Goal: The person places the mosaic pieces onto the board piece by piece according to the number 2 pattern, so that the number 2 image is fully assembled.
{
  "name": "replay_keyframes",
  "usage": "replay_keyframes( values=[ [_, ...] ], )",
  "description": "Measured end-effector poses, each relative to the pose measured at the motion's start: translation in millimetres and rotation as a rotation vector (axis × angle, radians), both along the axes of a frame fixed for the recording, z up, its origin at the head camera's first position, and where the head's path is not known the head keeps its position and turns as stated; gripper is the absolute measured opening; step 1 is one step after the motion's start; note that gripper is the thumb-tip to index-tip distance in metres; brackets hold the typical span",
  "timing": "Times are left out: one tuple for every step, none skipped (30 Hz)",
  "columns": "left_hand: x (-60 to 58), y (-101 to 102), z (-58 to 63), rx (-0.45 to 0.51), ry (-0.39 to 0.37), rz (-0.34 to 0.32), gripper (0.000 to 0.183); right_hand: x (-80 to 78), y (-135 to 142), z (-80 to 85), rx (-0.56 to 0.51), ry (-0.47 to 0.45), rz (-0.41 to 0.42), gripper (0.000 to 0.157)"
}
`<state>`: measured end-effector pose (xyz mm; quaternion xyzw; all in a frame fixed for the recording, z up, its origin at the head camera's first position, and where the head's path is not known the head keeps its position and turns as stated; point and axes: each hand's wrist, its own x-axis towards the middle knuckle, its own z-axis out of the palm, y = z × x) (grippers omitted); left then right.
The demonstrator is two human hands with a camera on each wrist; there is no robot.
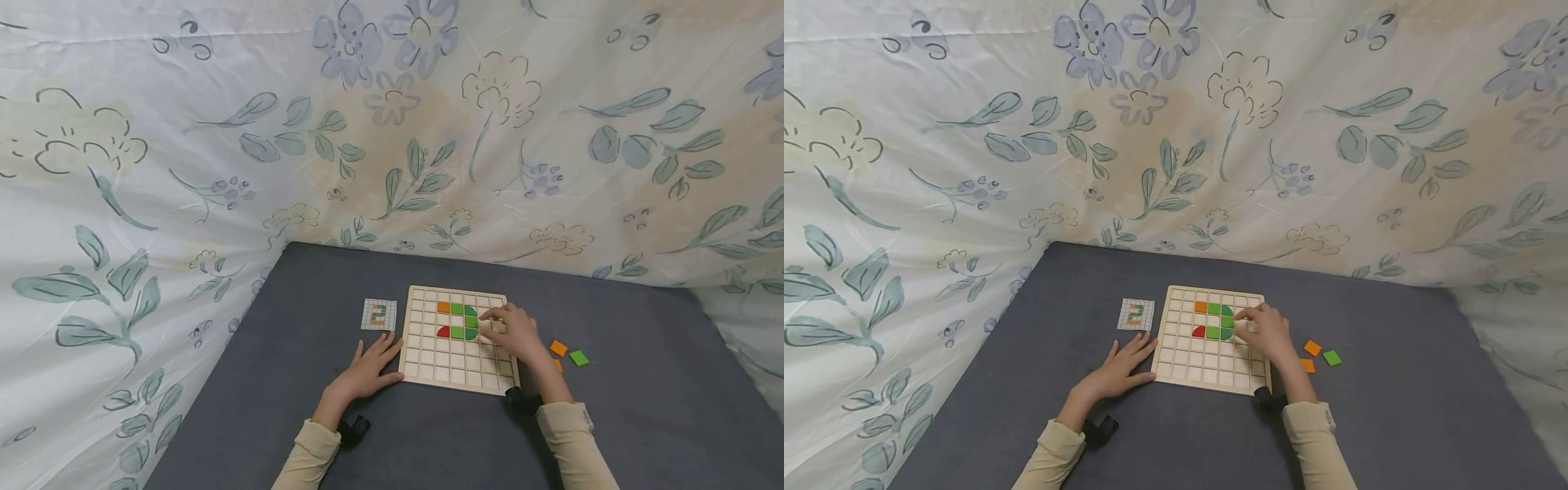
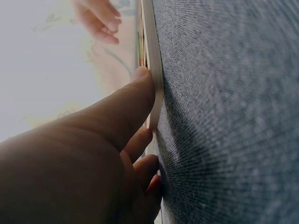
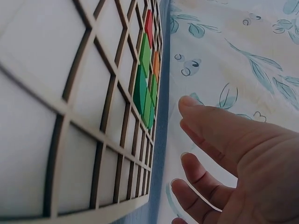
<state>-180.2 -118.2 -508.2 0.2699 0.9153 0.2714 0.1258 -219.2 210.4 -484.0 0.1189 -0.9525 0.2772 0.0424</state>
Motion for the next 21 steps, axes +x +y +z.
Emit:
replay_keyframes(
  values=[
    [0.0, 0, 0.0, 0.001, 0.000, 0.002, 0.067, 0.8, 1, 0.7, 0.001, -0.004, -0.004, 0.027],
    [0.0, 0, -0.2, -0.001, 0.000, 0.002, 0.067, 1.6, 2, 1.2, 0.003, -0.007, -0.006, 0.027],
    [0.1, 0, -0.3, -0.003, 0.001, 0.003, 0.067, 2.5, 3, 1.6, 0.005, -0.006, -0.007, 0.027],
    [0.1, 0, -0.3, -0.004, 0.001, 0.004, 0.067, 3.4, 4, 2.1, 0.006, -0.004, -0.010, 0.027],
    [0.0, -1, -0.6, -0.003, 0.001, 0.003, 0.068, 4.1, 6, 2.2, 0.009, 0.001, -0.012, 0.027],
    [0.1, -1, -0.6, -0.003, 0.000, 0.004, 0.068, 4.8, 7, 2.2, 0.011, 0.006, -0.013, 0.027],
    [0.2, -1, -0.6, -0.003, 0.001, 0.004, 0.068, 5.3, 9, 2.0, 0.013, 0.013, -0.013, 0.027],
    [0.4, -1, -0.8, -0.004, 0.001, 0.004, 0.068, 5.6, 10, 1.6, 0.016, 0.019, -0.015, 0.027],
    [0.3, -1, -1.0, -0.001, 0.000, 0.004, 0.067, 5.6, 12, 1.0, 0.021, 0.023, -0.020, 0.027],
    [0.3, -1, -1.0, 0.000, 0.000, 0.005, 0.067, 5.7, 13, 0.1, 0.027, 0.029, -0.025, 0.026],
    [0.3, -1, -1.1, 0.000, 0.000, 0.005, 0.068, 5.7, 15, -1.0, 0.032, 0.033, -0.029, 0.026],
    [0.5, -1, -0.8, -0.001, -0.001, 0.007, 0.067, 5.8, 16, -2.0, 0.038, 0.039, -0.033, 0.026],
    [0.5, 0, -0.6, -0.001, -0.001, 0.008, 0.068, 6.1, 17, -2.4, 0.041, 0.043, -0.037, 0.026],
    [0.5, 0, -0.5, -0.001, -0.002, 0.009, 0.068, 6.6, 19, -3.0, 0.042, 0.044, -0.040, 0.025],
    [0.4, 0, -0.2, 0.000, -0.003, 0.008, 0.068, 7.1, 20, -3.1, 0.043, 0.044, -0.041, 0.025],
    [0.4, 0, 0.2, 0.000, -0.002, 0.008, 0.068, 7.8, 21, -3.1, 0.043, 0.045, -0.039, 0.025],
    [0.4, 0, 0.7, 0.001, -0.003, 0.008, 0.068, 8.4, 23, -2.9, 0.043, 0.040, -0.042, 0.025],
    [0.4, 0, 1.0, 0.001, -0.003, 0.007, 0.067, 9.0, 24, -2.8, 0.045, 0.038, -0.044, 0.025],
    [0.3, 0, 0.9, 0.001, -0.002, 0.006, 0.067, 9.7, 25, -2.4, 0.044, 0.030, -0.046, 0.025],
    [0.1, 0, 0.6, -0.001, -0.001, 0.005, 0.067, 10.2, 26, -2.6, 0.046, 0.025, -0.048, 0.025],
    [0.1, 0, 0.8, 0.000, -0.001, 0.005, 0.067, 10.8, 28, -2.6, 0.049, 0.023, -0.051, 0.025]
  ],
)
